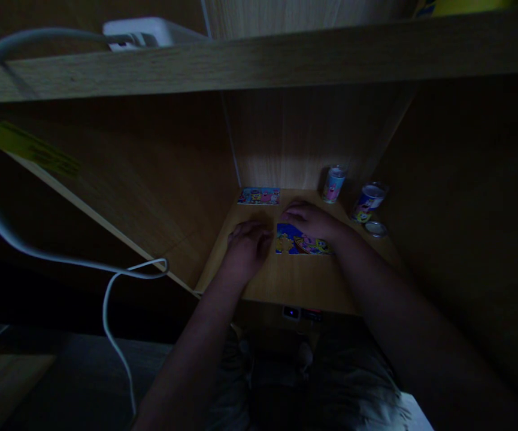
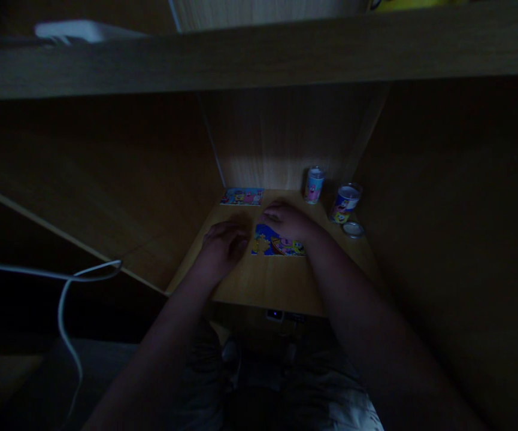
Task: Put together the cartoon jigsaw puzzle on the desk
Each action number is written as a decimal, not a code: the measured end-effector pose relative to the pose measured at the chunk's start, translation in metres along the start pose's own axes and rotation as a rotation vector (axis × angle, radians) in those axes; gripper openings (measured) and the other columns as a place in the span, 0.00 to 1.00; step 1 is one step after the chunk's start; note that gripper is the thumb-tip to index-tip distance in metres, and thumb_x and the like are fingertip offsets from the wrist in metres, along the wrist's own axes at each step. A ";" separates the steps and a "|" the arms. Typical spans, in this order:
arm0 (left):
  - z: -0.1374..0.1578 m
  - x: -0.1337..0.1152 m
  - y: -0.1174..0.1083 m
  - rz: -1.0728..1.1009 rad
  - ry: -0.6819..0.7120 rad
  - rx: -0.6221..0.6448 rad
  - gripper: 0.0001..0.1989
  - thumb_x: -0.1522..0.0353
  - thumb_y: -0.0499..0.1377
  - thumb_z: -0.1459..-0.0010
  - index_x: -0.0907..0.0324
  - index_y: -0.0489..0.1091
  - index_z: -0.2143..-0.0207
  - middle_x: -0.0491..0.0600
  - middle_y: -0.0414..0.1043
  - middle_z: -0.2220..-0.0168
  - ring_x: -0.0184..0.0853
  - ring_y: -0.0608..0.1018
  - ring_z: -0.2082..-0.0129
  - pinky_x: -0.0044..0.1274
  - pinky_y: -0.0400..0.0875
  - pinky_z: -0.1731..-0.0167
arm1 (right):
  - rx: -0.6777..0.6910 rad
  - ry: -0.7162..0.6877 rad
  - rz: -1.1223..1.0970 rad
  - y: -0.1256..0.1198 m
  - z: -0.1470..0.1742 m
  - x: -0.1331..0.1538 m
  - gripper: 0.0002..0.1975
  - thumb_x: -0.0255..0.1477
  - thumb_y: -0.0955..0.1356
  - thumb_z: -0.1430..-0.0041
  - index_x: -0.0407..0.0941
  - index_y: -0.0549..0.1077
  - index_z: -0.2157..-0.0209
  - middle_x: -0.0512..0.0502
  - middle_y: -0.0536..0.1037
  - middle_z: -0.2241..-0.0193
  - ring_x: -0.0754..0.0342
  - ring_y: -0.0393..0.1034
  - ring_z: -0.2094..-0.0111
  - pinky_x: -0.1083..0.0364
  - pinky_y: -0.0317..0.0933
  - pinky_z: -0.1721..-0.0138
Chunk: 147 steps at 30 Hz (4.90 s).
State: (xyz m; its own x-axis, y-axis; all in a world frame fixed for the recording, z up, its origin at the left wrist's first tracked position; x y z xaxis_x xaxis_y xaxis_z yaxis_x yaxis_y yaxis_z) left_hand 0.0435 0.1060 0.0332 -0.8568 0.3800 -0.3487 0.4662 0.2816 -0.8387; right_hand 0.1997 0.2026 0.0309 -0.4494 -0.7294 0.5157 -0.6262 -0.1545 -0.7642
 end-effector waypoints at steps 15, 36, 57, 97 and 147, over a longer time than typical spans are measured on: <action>-0.002 0.008 0.005 0.010 -0.055 0.033 0.06 0.70 0.65 0.37 0.54 0.79 0.58 0.55 0.76 0.45 0.50 0.72 0.40 0.42 0.67 0.39 | -0.053 0.108 0.128 -0.012 0.004 -0.010 0.21 0.40 0.61 0.26 0.45 0.75 0.70 0.45 0.76 0.71 0.50 0.69 0.65 0.53 0.60 0.60; -0.003 0.007 0.005 0.042 -0.065 0.060 0.03 0.68 0.69 0.40 0.54 0.78 0.63 0.53 0.77 0.44 0.49 0.73 0.40 0.42 0.66 0.39 | -0.046 0.115 0.128 -0.013 0.004 -0.009 0.20 0.40 0.63 0.27 0.45 0.73 0.72 0.47 0.74 0.74 0.52 0.68 0.68 0.54 0.57 0.64; -0.006 0.010 0.003 0.100 -0.069 0.038 0.05 0.68 0.71 0.42 0.55 0.77 0.64 0.52 0.81 0.55 0.47 0.78 0.48 0.38 0.71 0.46 | -0.039 0.146 0.144 -0.012 0.005 -0.010 0.21 0.40 0.63 0.28 0.44 0.74 0.71 0.47 0.74 0.75 0.53 0.67 0.69 0.55 0.56 0.65; -0.002 -0.041 0.013 0.271 0.393 0.117 0.22 0.84 0.58 0.44 0.52 0.80 0.54 0.47 0.82 0.51 0.42 0.78 0.51 0.36 0.71 0.47 | -0.010 0.162 0.096 -0.006 0.005 -0.015 0.21 0.42 0.63 0.29 0.43 0.74 0.71 0.49 0.74 0.74 0.54 0.66 0.71 0.55 0.54 0.66; 0.000 -0.033 0.005 0.182 0.277 0.081 0.13 0.79 0.59 0.42 0.54 0.80 0.69 0.46 0.81 0.67 0.39 0.78 0.62 0.34 0.71 0.54 | 0.550 0.346 -0.260 0.031 0.024 0.013 0.15 0.39 0.79 0.50 0.45 0.82 0.64 0.53 0.80 0.74 0.58 0.71 0.75 0.57 0.57 0.71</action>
State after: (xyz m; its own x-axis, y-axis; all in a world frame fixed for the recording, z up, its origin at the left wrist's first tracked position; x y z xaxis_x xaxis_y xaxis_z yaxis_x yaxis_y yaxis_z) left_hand 0.0736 0.0947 0.0406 -0.6635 0.6459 -0.3777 0.5773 0.1208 -0.8075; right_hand 0.1900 0.1722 0.0050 -0.5633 -0.3830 0.7321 -0.3685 -0.6766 -0.6375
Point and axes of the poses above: each hand's wrist, its own z-axis away from the middle knuckle, its own y-axis out of the palm, x = y × z, the point moved 9 cm from there along -z, towards the middle knuckle
